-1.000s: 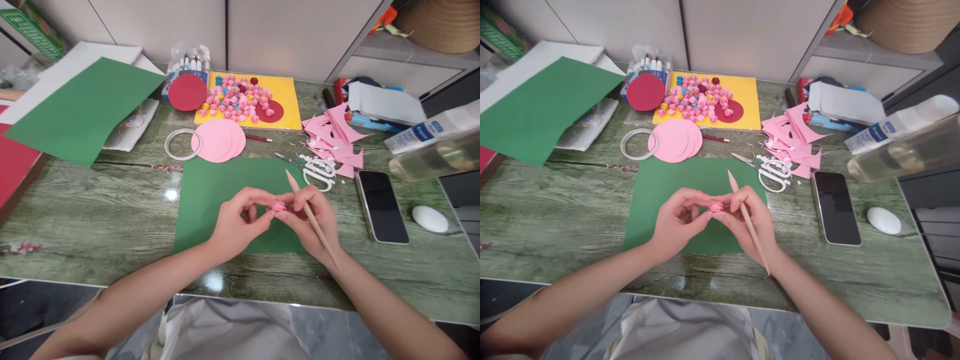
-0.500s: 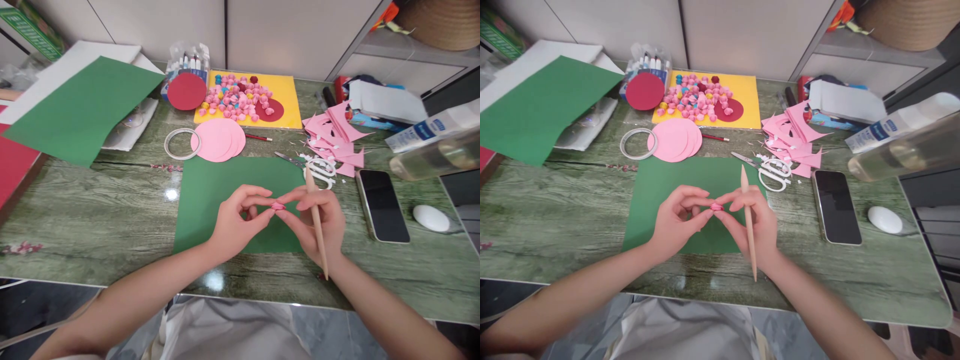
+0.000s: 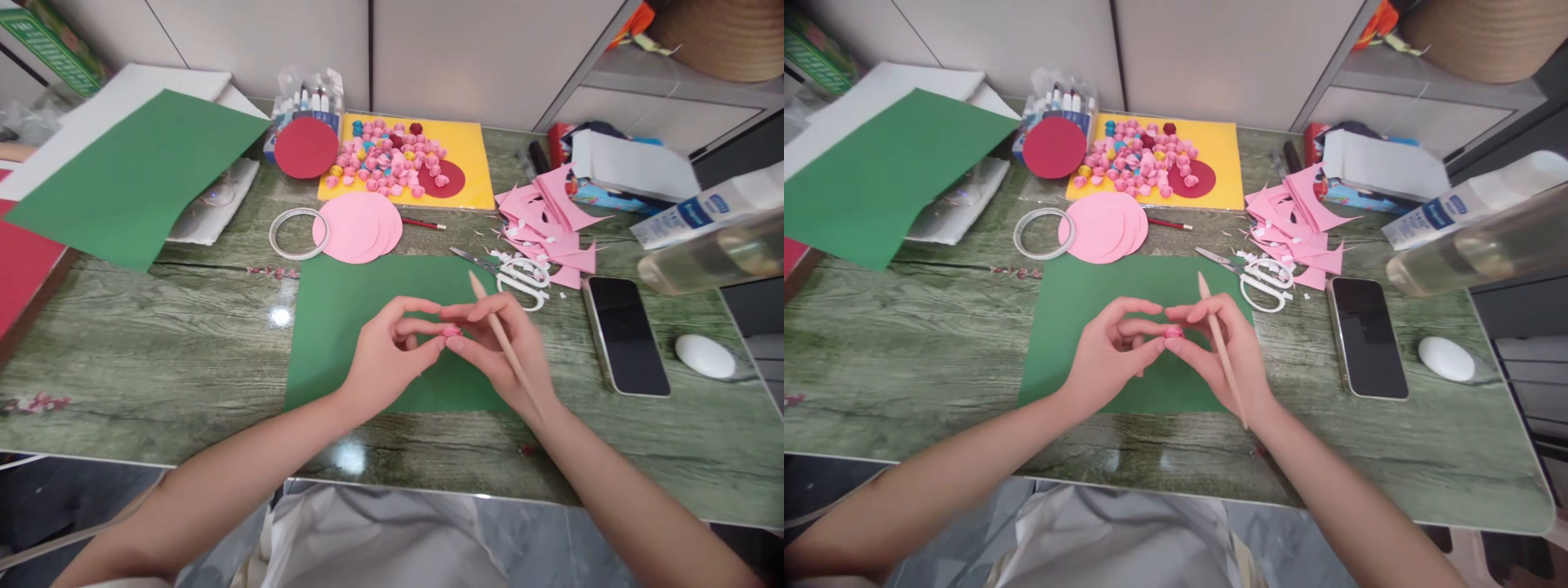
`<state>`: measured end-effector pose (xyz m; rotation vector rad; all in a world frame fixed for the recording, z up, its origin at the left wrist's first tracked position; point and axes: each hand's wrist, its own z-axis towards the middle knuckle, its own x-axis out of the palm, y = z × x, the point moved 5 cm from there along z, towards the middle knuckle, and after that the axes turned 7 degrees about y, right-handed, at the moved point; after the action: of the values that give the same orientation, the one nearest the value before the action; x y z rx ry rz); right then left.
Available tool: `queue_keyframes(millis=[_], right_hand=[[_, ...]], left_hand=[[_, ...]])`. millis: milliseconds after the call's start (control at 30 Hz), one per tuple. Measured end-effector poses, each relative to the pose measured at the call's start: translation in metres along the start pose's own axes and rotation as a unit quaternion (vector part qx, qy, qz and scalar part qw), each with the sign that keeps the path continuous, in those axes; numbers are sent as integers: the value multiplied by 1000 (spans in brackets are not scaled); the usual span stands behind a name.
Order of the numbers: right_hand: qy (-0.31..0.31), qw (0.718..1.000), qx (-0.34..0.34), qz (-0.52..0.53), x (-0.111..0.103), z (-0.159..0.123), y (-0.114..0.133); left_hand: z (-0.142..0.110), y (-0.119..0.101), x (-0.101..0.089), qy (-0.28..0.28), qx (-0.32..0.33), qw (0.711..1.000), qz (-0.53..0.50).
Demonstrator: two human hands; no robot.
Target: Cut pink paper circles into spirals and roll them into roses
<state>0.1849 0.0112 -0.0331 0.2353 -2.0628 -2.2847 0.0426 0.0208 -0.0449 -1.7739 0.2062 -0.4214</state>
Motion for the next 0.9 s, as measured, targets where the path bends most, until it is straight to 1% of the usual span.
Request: queue_keyframes(millis=[67, 100, 467, 533, 667, 800, 900], right_hand=[[26, 998, 44, 33, 1, 2, -6], [28, 997, 54, 40, 1, 2, -7], [16, 996, 80, 38, 5, 2, -11], [18, 994, 91, 52, 5, 3, -13], [43, 987, 118, 101, 5, 5, -19], [47, 981, 118, 146, 4, 6, -23], [46, 979, 123, 158, 5, 7, -27]], left_hand=[[1, 0, -2, -2, -6, 1000, 6], [1, 0, -3, -6, -9, 1000, 11], [0, 4, -3, -32, -23, 999, 19], [1, 5, -3, -26, -35, 999, -4], [5, 8, -2, 8, -71, 994, -83], [8, 11, -2, 30, -89, 982, -161], [8, 13, -2, 37, -96, 973, -207]])
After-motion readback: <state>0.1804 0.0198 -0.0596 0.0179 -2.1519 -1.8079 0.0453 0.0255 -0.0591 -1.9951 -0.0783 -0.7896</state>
